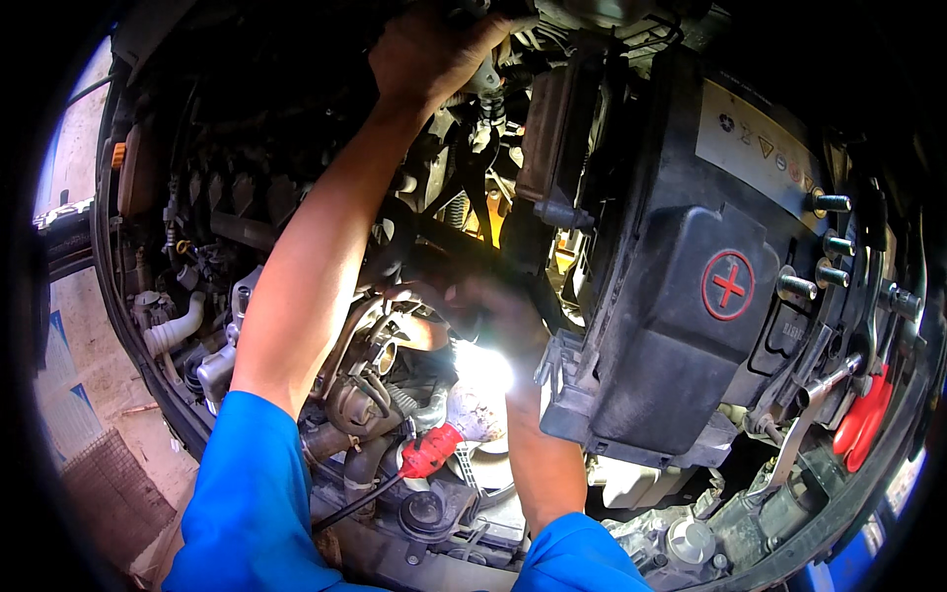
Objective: The person works inside an engine compartment, manipulating components by hand and using a wrench to reach and turn parts.
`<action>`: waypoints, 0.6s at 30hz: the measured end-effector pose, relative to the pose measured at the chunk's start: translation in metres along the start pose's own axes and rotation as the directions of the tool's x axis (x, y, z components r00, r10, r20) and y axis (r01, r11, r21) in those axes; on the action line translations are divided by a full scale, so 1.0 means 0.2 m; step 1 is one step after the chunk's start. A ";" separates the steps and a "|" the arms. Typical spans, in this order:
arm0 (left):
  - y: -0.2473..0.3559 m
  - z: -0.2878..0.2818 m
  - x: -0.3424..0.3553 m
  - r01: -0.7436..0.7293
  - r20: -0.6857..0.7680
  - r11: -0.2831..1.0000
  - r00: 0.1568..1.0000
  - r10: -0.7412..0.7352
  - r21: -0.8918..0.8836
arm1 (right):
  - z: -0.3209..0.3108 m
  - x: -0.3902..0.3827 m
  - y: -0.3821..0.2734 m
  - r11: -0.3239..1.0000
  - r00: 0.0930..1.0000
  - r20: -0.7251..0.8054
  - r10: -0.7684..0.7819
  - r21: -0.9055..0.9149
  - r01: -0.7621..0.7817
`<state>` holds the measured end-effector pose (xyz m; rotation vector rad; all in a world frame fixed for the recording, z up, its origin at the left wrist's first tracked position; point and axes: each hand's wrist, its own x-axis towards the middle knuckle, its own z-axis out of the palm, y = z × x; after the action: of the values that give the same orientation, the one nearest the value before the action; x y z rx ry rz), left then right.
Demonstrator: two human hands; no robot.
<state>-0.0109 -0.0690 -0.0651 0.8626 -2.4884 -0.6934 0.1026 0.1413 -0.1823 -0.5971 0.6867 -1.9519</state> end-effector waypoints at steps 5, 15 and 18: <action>0.06 -0.04 -0.04 0.028 -0.043 0.991 0.999 -0.022 0.132 | 0.07 0.16 -0.04 0.987 1.000 -0.001 0.024 0.160 -0.024; 0.13 -0.11 -0.08 0.059 0.024 0.992 0.998 -0.062 0.108 | 0.08 0.17 -0.03 0.885 0.973 -0.039 0.227 0.426 -0.190; 0.13 -0.10 -0.08 0.052 0.024 0.993 0.998 -0.054 0.107 | 0.06 0.17 -0.03 0.878 0.959 -0.050 0.278 0.418 -0.232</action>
<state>0.0000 -0.0466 -0.0371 0.9670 -2.5545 -0.5976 0.0917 0.1107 -0.1655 -0.1316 0.3782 -1.8120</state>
